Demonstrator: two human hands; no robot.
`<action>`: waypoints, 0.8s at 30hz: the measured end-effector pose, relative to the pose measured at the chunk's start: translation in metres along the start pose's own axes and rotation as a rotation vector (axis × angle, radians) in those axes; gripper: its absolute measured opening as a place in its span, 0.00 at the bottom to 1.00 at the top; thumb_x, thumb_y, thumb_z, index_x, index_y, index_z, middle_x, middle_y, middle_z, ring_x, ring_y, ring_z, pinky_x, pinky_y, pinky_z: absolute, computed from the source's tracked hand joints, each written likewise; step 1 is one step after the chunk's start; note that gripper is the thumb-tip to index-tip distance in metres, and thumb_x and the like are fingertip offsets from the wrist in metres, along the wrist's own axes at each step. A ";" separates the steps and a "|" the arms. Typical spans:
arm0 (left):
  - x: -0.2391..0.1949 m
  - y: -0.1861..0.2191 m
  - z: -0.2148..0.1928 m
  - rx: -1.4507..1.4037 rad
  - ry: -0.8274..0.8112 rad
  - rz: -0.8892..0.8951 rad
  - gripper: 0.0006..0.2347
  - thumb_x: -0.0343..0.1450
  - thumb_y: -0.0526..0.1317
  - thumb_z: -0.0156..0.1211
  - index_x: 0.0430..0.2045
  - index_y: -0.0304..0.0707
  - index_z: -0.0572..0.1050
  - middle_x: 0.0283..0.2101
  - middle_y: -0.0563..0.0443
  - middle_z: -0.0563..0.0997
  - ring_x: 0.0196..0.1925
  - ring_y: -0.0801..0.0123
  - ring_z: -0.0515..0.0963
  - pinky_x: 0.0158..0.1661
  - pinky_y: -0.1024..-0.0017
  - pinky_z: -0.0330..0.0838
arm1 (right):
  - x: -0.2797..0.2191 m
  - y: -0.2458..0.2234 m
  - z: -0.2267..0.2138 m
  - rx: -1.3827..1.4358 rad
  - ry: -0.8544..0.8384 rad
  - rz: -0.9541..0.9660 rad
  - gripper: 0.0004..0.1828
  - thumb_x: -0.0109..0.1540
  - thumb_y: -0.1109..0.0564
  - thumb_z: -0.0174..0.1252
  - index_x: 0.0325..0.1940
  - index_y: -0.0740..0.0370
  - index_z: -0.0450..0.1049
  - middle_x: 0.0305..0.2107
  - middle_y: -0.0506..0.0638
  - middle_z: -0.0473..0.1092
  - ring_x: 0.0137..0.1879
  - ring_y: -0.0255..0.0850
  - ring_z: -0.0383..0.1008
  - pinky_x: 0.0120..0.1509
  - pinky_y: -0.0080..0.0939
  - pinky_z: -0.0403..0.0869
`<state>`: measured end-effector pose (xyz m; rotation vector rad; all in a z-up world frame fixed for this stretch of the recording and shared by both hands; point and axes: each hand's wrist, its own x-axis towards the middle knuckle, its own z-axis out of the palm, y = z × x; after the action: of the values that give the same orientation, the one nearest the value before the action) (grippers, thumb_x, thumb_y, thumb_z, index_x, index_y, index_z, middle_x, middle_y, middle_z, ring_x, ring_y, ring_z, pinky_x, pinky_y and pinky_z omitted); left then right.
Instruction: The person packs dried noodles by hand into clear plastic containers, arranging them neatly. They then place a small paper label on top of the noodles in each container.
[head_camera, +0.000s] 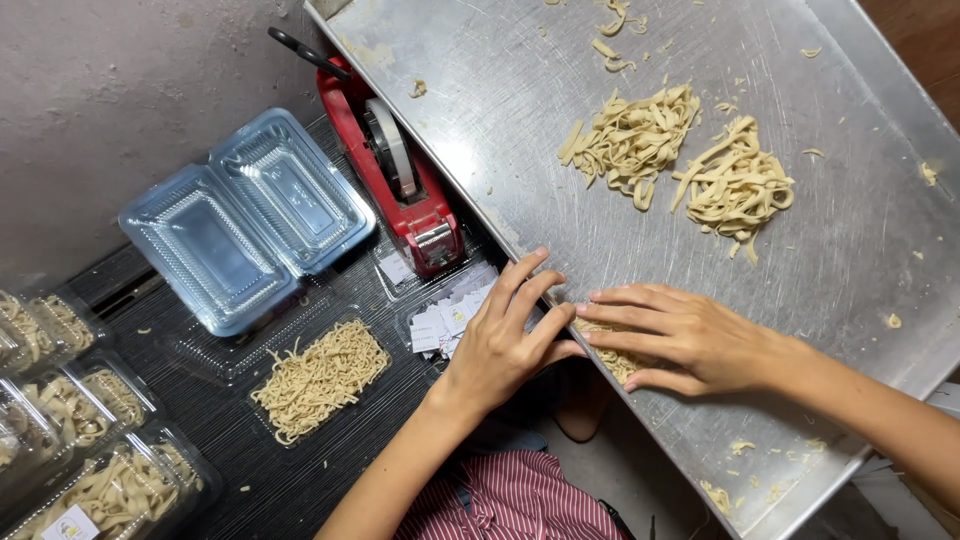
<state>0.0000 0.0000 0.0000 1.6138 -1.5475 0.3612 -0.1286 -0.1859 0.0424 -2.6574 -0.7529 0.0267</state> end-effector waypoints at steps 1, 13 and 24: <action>0.000 0.000 0.000 -0.001 0.001 0.000 0.16 0.67 0.48 0.48 0.29 0.30 0.70 0.42 0.38 0.68 0.54 0.48 0.65 0.51 0.54 0.68 | -0.001 -0.003 0.000 -0.001 -0.001 0.001 0.25 0.58 0.47 0.50 0.56 0.59 0.61 0.57 0.54 0.57 0.63 0.50 0.58 0.63 0.50 0.61; -0.008 0.006 0.001 -0.018 -0.052 -0.074 0.15 0.67 0.48 0.48 0.32 0.32 0.68 0.45 0.36 0.67 0.56 0.47 0.63 0.51 0.57 0.68 | 0.001 -0.019 -0.002 -0.019 -0.027 0.132 0.16 0.58 0.61 0.46 0.50 0.69 0.63 0.42 0.58 0.66 0.48 0.47 0.67 0.45 0.41 0.71; 0.003 0.022 -0.035 -0.605 0.213 -0.476 0.08 0.67 0.29 0.45 0.36 0.36 0.70 0.43 0.44 0.70 0.48 0.62 0.71 0.52 0.68 0.64 | 0.002 0.016 -0.038 0.698 -0.028 0.972 0.16 0.52 0.52 0.57 0.40 0.60 0.76 0.21 0.45 0.70 0.22 0.31 0.59 0.30 0.30 0.62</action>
<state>-0.0083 0.0263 0.0312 1.3424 -0.9407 -0.1814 -0.1140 -0.2110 0.0716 -2.0710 0.5221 0.4790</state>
